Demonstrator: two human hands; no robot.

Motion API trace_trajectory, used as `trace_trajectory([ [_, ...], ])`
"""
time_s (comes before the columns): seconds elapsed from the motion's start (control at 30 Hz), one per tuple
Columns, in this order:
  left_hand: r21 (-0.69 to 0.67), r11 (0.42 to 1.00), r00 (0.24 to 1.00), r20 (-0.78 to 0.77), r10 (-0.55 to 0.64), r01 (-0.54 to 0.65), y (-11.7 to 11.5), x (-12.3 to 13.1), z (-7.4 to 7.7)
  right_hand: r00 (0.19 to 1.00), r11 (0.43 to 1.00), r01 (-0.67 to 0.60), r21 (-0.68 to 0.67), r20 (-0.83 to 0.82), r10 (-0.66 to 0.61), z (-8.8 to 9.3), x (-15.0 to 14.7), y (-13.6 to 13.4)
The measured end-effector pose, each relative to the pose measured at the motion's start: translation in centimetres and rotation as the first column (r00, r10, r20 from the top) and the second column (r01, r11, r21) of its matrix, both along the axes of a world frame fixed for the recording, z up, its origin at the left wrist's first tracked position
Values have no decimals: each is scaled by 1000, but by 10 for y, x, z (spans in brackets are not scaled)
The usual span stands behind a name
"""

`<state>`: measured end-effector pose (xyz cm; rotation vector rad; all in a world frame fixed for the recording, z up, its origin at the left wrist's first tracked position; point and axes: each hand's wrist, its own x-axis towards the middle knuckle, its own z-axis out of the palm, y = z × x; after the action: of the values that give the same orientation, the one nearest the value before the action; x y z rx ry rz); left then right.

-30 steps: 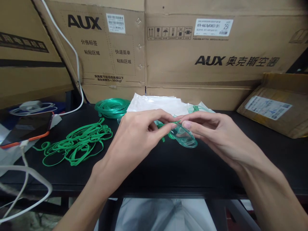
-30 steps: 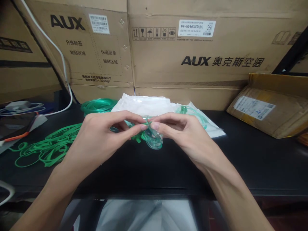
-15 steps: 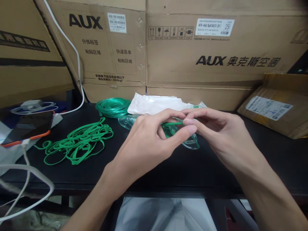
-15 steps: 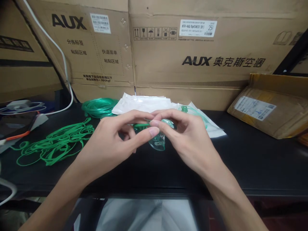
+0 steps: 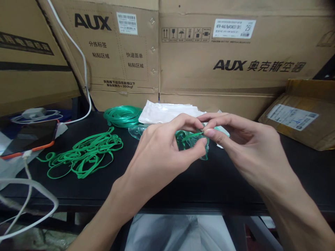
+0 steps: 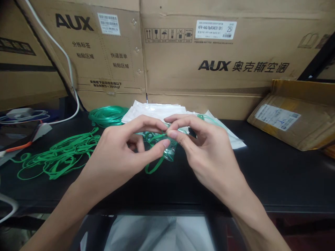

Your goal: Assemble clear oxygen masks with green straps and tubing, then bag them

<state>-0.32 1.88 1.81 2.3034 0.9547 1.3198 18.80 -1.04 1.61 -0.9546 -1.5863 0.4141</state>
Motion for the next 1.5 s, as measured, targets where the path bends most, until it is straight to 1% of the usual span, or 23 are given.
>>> trace_trajectory([
  [0.1, 50, 998, 999, -26, 48, -46, 0, 0, -1, 999, 999, 41, 24, 29, -42, 0, 3, 1],
  [0.17, 57, 997, 998, -35, 60, -58, 1, -1, -1, 996, 997, 70, 44, 46, -72, 1, 6, 2],
  [0.4, 51, 997, 998, -27, 65, -63, 1, -4, 3, 987, 987, 145, 65, 66, -149, 6, 17, 1],
  [0.6, 37, 996, 996, -53, 77, -75, 2, -6, 3, 974, 975, 212, 61, 69, -216, 10, 23, 1],
  [0.83, 6, 996, 993, -77, 92, -92, 4, -8, 3, 963, 962, 266, 59, 35, -268, 13, 33, 0],
  [0.97, -5, 996, 992, -86, 91, -92, 5, -8, 3, 956, 955, 290, 57, 34, -292, 15, 31, -2],
  [1.07, 7, 996, 990, -102, 93, -93, 6, -6, 3, 967, 968, 240, 71, 76, -245, 16, 20, -8],
  [1.13, 26, 993, 988, -94, 121, -119, 6, -6, 2, 976, 979, 189, 77, 97, -196, 17, 12, -12],
  [1.2, 34, 989, 987, -72, 147, -145, 5, -5, 2, 983, 985, 151, 88, 94, -159, 17, 5, -15],
  [1.27, 22, 987, 987, -33, 160, -159, 5, -5, 1, 989, 989, 130, 70, 65, -134, 16, 2, -14],
  [1.33, -12, 989, 989, 22, 147, -147, 6, -5, 0, 996, 996, 90, 5, -21, -90, 11, 1, -8],
  [1.4, -62, 993, 990, 91, 109, -104, 7, -5, -1, 990, 996, 14, -91, -139, -26, 5, 2, 1],
  [1.5, -140, 990, 981, 194, 24, 4, 8, -3, -1, 961, 964, -134, -229, -267, 71, -5, -1, 11],
])
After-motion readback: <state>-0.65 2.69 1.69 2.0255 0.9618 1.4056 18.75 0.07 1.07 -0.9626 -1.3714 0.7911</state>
